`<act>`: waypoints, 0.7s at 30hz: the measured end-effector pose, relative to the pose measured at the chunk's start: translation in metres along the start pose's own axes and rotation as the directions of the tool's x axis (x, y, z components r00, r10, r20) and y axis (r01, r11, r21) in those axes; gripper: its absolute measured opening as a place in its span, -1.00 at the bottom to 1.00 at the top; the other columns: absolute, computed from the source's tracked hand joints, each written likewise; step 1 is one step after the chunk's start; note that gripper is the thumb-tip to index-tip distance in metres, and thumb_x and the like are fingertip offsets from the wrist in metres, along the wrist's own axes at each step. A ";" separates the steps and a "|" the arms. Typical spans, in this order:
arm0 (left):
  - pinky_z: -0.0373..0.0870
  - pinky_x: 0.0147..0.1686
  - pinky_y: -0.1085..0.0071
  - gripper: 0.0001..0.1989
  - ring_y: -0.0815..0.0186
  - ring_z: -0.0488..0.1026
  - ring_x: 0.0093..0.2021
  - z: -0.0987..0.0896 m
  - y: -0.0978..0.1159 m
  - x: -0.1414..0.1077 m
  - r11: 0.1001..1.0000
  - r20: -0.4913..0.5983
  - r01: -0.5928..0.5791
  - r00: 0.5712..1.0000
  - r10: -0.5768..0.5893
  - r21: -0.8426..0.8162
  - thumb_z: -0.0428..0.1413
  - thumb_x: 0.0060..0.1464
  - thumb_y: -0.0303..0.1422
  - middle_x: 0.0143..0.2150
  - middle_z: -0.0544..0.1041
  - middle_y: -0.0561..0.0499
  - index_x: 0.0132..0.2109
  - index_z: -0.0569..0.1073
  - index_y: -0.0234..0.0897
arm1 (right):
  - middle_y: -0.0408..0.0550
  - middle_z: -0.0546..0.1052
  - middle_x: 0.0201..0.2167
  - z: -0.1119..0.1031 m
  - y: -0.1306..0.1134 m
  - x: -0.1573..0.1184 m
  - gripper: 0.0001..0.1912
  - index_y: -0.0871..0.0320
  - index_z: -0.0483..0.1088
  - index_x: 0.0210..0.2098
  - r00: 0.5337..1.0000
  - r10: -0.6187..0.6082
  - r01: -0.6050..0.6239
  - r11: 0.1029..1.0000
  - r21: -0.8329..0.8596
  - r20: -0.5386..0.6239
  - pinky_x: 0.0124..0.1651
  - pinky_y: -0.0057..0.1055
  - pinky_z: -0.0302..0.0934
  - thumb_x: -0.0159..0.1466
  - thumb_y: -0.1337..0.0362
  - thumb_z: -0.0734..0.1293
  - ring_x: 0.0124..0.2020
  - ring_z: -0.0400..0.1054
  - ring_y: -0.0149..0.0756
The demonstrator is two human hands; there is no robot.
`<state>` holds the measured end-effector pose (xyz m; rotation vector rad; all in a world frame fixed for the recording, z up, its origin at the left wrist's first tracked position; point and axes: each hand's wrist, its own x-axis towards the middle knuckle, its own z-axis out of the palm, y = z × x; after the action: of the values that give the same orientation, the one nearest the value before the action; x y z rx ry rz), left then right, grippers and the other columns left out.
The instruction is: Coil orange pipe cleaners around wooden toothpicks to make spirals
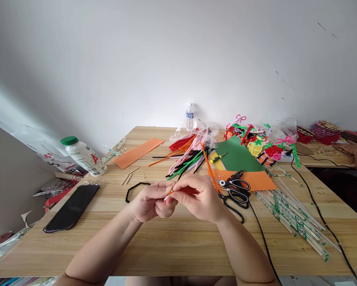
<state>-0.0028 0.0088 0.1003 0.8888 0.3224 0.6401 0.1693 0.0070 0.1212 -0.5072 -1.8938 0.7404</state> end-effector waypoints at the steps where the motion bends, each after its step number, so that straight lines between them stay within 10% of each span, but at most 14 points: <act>1: -0.31 -0.68 0.55 -0.61 0.60 -0.19 -0.69 0.000 -0.001 0.000 0.999 -0.019 -0.030 0.999 0.030 0.018 0.21 0.00 -0.13 -0.66 0.05 0.22 -0.52 0.28 -0.33 | -0.08 0.52 -0.46 0.000 0.000 0.000 -0.96 0.17 0.45 -0.36 1.000 0.028 -0.028 1.000 0.008 -0.002 -0.43 -0.48 0.27 0.22 0.40 0.37 -0.45 0.39 -0.39; 7: -0.23 -0.63 0.53 -0.57 0.58 -0.11 -0.66 0.003 -0.005 -0.002 0.961 -0.135 -0.183 0.968 0.213 0.206 0.21 0.02 -0.08 -0.65 0.08 0.20 -0.51 0.30 -0.35 | -0.07 0.53 -0.42 0.001 -0.002 0.001 -0.91 0.15 0.48 -0.32 0.998 -0.052 0.051 0.998 -0.021 -0.027 -0.35 -0.44 0.30 0.22 0.45 0.37 -0.39 0.41 -0.37; 17: -0.27 -0.67 0.52 -0.52 0.58 -0.18 -0.69 0.001 -0.005 -0.001 0.995 -0.023 -0.033 0.999 0.035 0.095 0.20 -0.02 -0.04 -0.70 0.01 0.23 -0.57 0.20 -0.30 | -0.11 0.49 -0.52 0.000 0.000 0.001 -0.94 0.17 0.48 -0.42 0.993 0.115 -0.115 0.981 0.158 0.012 -0.54 -0.52 0.15 0.19 0.36 0.39 -0.54 0.30 -0.44; 21: -0.08 -0.65 0.56 -0.59 0.54 -0.02 -0.66 0.004 -0.010 0.001 0.897 -0.268 -0.192 0.911 0.315 0.399 0.12 0.10 -0.04 -0.66 0.10 0.21 -0.41 0.33 -0.33 | -0.12 0.48 -0.54 0.004 0.005 0.003 -0.90 0.18 0.46 -0.44 0.977 0.204 -0.197 0.974 0.115 -0.056 -0.53 -0.52 0.18 0.21 0.33 0.36 -0.54 0.31 -0.44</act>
<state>0.0039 0.0029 0.0949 1.1964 0.6457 1.0008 0.1643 0.0110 0.1187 -0.6527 -1.7452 0.9420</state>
